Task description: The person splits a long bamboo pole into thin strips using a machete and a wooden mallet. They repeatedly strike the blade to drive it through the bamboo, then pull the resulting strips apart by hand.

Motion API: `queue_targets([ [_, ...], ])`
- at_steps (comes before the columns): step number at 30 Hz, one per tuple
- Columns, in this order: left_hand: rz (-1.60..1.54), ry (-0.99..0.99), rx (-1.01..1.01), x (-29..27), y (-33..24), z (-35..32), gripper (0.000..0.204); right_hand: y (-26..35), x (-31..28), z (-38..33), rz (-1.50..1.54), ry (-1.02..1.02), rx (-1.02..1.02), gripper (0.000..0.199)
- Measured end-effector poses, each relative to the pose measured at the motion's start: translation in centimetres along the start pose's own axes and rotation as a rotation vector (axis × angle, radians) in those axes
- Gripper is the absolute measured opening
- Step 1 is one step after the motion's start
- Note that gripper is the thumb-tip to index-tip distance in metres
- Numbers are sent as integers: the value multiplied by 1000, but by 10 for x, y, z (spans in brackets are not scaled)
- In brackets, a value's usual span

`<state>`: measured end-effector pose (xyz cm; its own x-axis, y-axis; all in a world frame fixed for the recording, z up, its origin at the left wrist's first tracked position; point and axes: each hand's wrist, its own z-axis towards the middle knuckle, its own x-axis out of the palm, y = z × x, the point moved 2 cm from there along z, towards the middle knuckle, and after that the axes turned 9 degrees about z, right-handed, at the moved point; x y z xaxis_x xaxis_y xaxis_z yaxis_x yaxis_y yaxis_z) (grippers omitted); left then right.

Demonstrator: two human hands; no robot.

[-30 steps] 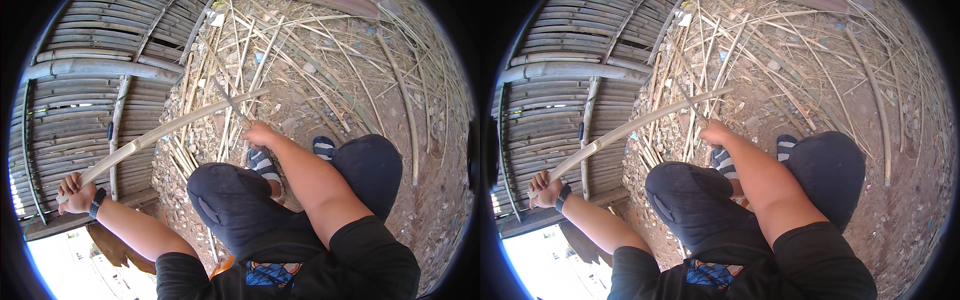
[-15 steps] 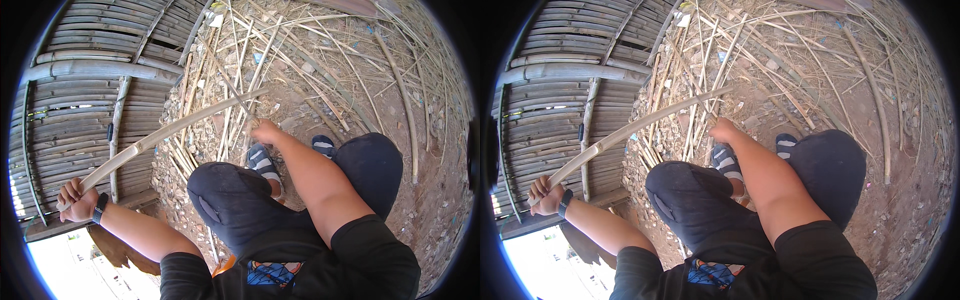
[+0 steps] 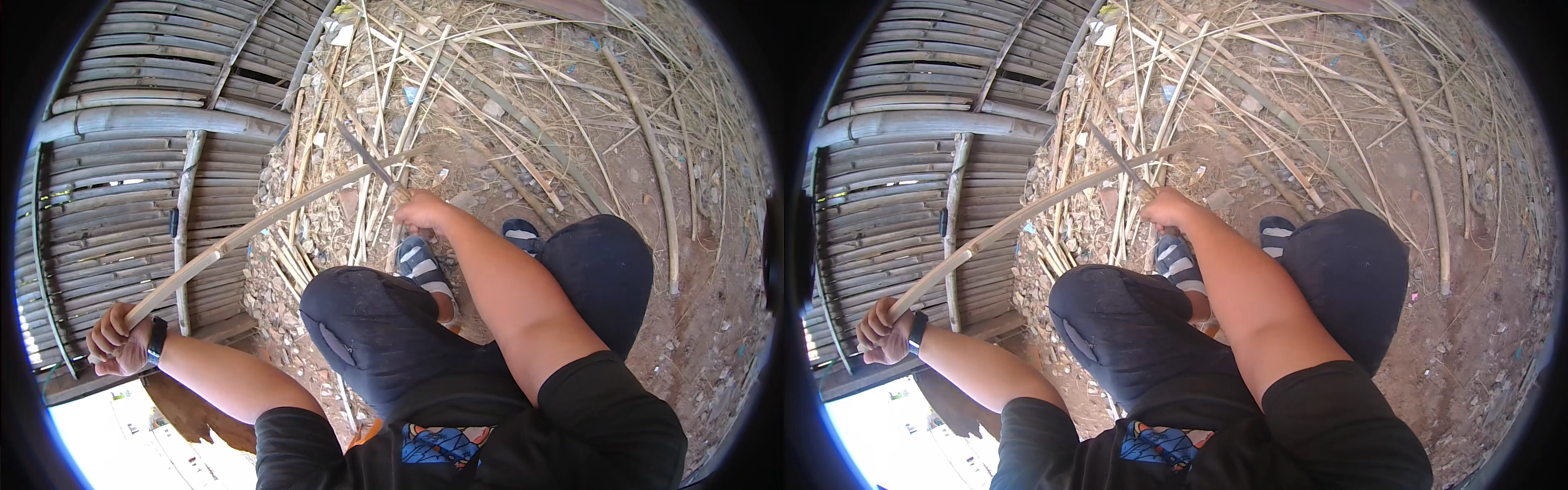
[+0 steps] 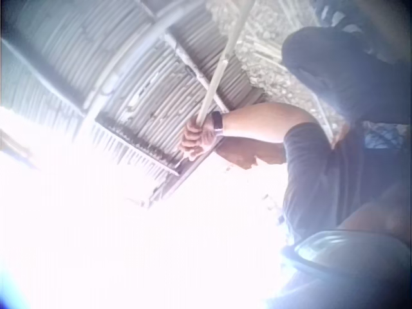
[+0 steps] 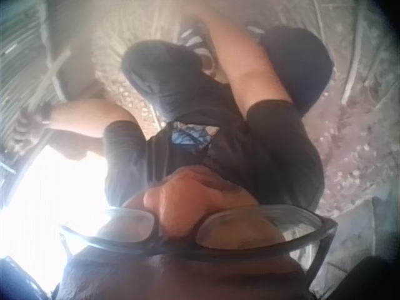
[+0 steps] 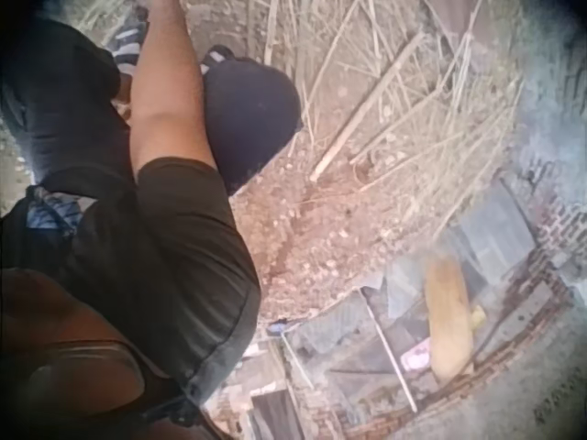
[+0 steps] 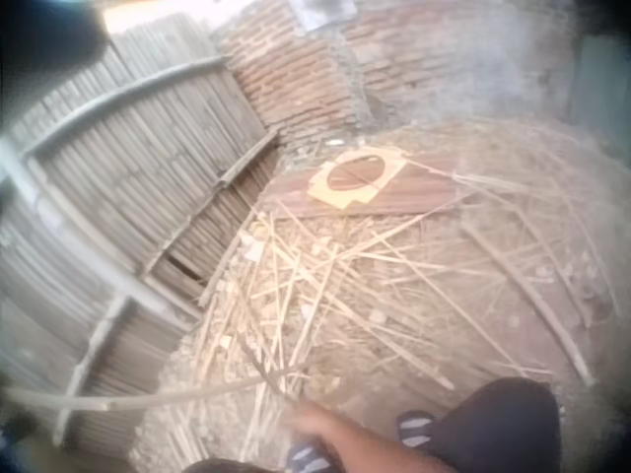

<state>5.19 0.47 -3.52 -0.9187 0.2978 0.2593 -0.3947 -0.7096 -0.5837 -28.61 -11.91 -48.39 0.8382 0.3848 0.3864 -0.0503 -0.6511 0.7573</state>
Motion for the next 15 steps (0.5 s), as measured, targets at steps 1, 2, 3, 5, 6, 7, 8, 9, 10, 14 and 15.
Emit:
queue_targets([
  [1, -9, 7, 11, 0, -2, -2, 29, 8, 8, -5, 55, 120, 3, 20],
  [2, -22, 29, 1, 5, 0, 0, 29, 16, 14, -9, -7, 234, -36, 19],
  [3, -46, 49, -14, 9, 3, 0, 29, 16, 17, -9, 34, 282, -19, 18],
  [5, -93, 104, -44, 21, 9, 4, 30, 14, 21, -6, 124, 378, 2, 18],
  [6, -99, 105, -50, 25, 12, 4, 31, 0, 18, 1, 197, 347, -49, 18],
  [7, -96, 99, -48, 30, 14, 4, 31, -10, 11, 8, 184, 175, -36, 18],
  [8, -94, 92, -48, 34, 16, 3, 31, -18, 3, 11, 171, 3, -20, 18],
  [9, -92, 86, -47, 36, 17, 2, 31, -24, -1, 15, 158, -171, -5, 19],
  [10, -116, 118, -56, 36, 18, 2, 32, -21, 3, 14, 124, -131, -29, 19],
  [14, -137, 140, -49, 40, 15, -2, 31, 10, 27, -4, 12, 96, -62, 23],
  [15, -149, 142, -46, 42, 14, -4, 30, 29, 40, -14, -101, 217, -94, 30],
])
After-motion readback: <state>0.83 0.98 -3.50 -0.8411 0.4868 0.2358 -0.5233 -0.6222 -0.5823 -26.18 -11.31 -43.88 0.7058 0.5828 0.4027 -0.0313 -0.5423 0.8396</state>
